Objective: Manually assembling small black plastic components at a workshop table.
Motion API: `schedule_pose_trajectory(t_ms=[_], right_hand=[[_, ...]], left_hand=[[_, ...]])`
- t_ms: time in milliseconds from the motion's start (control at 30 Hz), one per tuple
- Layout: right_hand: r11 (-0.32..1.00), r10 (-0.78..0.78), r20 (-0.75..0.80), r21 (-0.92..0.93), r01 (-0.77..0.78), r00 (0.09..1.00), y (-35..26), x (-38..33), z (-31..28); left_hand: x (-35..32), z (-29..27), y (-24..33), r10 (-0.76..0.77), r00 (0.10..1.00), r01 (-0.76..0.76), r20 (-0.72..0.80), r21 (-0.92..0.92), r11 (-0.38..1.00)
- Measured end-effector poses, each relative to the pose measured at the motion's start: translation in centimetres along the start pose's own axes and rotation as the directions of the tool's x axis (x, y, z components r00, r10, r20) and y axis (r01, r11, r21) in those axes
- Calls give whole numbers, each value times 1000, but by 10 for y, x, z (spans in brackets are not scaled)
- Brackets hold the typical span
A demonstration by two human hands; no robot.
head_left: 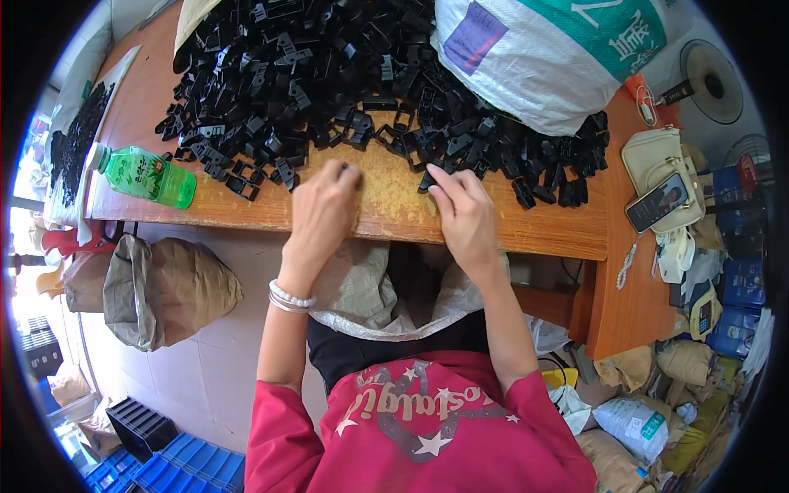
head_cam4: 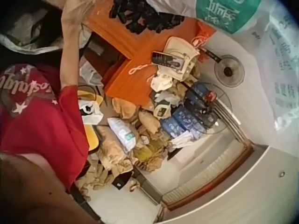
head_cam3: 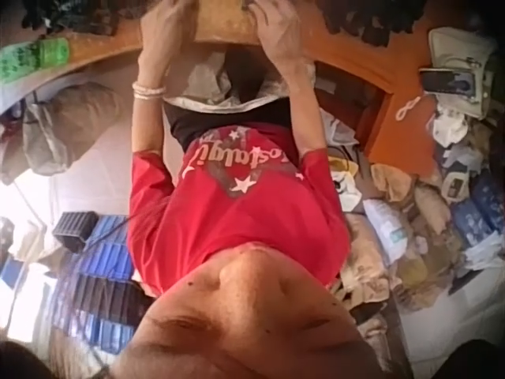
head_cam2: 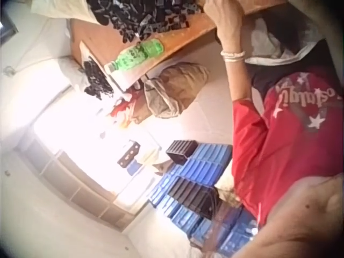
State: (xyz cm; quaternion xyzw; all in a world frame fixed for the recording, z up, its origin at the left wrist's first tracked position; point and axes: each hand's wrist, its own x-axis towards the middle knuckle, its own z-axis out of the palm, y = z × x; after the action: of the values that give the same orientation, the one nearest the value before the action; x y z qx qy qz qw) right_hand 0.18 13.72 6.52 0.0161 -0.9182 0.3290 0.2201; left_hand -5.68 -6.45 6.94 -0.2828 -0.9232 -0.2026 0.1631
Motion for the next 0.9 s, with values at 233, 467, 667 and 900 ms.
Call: schedule_pose_trajectory(t_ms=[233, 467, 667, 900], right_hand=[[994, -80, 16, -75, 81, 997, 2, -7, 2], [966, 63, -273, -227, -128, 960, 28, 1, -13], [969, 77, -217, -213, -124, 973, 33, -4, -12], [985, -24, -114, -173, 4, 993, 29, -19, -30]], left_hand=[[13, -5, 26, 64, 966, -40, 252, -97, 995], [12, -14, 15, -22, 996, 34, 85, -144, 989], [-3, 1, 18, -21, 997, 43, 76, -305, 951], [-17, 16, 41, -263, 932, 359, 249, -728, 584]])
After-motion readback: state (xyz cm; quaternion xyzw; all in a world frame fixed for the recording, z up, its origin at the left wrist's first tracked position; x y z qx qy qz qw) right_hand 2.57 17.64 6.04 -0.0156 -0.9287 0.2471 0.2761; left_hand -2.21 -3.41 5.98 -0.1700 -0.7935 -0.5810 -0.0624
